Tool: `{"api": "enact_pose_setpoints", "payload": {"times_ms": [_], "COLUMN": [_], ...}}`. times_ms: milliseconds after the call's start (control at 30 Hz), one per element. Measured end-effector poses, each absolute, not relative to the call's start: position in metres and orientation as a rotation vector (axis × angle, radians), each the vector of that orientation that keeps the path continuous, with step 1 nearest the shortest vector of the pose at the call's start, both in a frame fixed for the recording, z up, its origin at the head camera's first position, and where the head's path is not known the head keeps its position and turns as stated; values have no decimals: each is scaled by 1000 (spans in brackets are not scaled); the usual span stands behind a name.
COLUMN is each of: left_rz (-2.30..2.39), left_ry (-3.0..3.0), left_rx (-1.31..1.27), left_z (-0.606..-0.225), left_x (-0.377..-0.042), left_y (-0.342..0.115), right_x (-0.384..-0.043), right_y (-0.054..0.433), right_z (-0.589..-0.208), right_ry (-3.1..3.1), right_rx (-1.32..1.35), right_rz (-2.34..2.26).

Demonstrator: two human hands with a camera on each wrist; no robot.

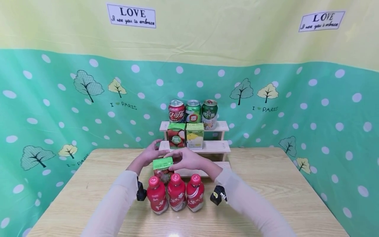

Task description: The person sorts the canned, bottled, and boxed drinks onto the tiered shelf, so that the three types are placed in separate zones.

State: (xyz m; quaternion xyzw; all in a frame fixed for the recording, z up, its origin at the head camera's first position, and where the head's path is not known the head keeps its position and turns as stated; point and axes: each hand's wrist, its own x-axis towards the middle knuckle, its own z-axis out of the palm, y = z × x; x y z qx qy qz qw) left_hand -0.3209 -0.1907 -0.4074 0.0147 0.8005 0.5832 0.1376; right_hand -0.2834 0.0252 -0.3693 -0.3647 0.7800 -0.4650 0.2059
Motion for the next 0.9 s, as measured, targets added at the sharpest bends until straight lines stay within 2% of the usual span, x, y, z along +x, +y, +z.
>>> {"api": "enact_pose_setpoints", "payload": {"times_ms": [900], "left_rz": [1770], "left_ry": [2236], "left_rx": [61], "left_z": [-409], "left_x": [-320], "left_y": [-191], "right_x": [-288], "right_y": [60], "right_z": [-364], "right_ry": [2262], "right_rx": [-809], "right_rz": [-1545]}}
